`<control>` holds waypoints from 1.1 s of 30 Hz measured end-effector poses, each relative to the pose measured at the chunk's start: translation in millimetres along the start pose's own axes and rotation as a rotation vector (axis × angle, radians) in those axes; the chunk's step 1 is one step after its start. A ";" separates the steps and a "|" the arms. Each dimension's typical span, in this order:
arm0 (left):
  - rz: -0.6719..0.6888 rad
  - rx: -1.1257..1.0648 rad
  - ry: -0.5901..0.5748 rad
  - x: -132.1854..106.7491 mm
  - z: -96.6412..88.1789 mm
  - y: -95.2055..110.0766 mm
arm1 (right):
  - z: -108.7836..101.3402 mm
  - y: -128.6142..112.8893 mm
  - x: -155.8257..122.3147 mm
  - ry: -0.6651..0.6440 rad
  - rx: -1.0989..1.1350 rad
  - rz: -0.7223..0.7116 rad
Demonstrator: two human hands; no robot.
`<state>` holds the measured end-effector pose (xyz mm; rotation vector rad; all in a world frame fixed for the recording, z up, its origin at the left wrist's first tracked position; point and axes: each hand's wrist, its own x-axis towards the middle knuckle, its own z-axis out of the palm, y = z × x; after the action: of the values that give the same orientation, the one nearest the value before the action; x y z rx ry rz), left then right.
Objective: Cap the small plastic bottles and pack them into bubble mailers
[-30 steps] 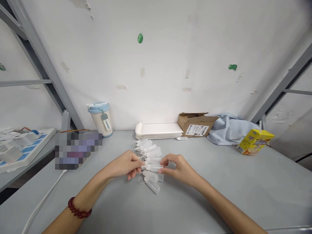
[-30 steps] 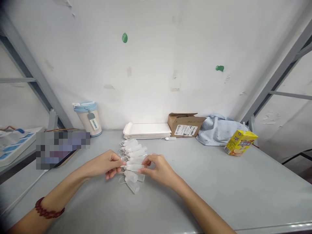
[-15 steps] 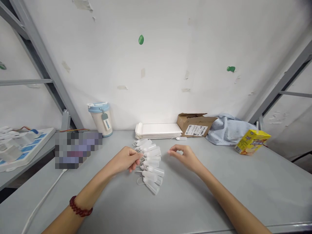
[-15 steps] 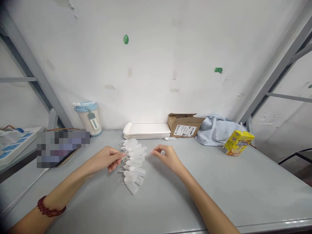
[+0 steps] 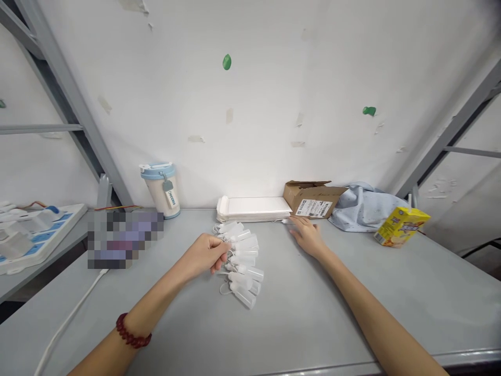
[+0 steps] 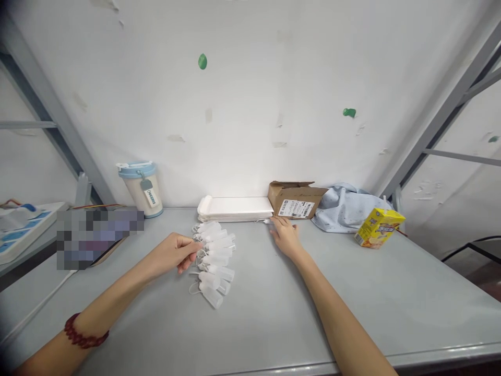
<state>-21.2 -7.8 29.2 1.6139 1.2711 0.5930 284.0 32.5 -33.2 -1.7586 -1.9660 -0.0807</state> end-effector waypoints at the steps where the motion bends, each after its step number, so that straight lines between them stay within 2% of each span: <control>1: 0.002 -0.001 0.008 -0.1 -0.2 0.4 | 0.8 -0.4 0.0 -0.014 -0.012 -0.003; 7: 0.016 0.001 0.024 0.4 -0.7 -1.4 | 0.3 -0.7 1.2 -0.043 -0.045 0.055; 13: 0.025 -0.001 0.043 0.0 -0.1 1.7 | -2.9 -9.3 -2.8 -0.079 0.087 0.071; 19: 0.071 -0.022 0.034 -2.6 3.5 3.4 | -17.4 -47.9 -16.2 -0.136 0.347 0.000; 22: 0.113 -0.044 0.018 -1.6 6.9 1.4 | -24.3 -64.8 -22.9 -0.182 0.644 0.030; 30: 0.212 -0.095 0.014 -0.3 15.3 -3.6 | -35.4 -89.0 -33.7 -0.374 1.058 0.064; 33: 0.242 -0.058 -0.042 -3.3 17.0 -3.0 | -37.9 -95.9 -36.4 -0.426 1.127 0.068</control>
<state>-9.6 -17.5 20.1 1.7354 1.0252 0.7336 206.9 -30.5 12.2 -1.0833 -1.6145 1.2509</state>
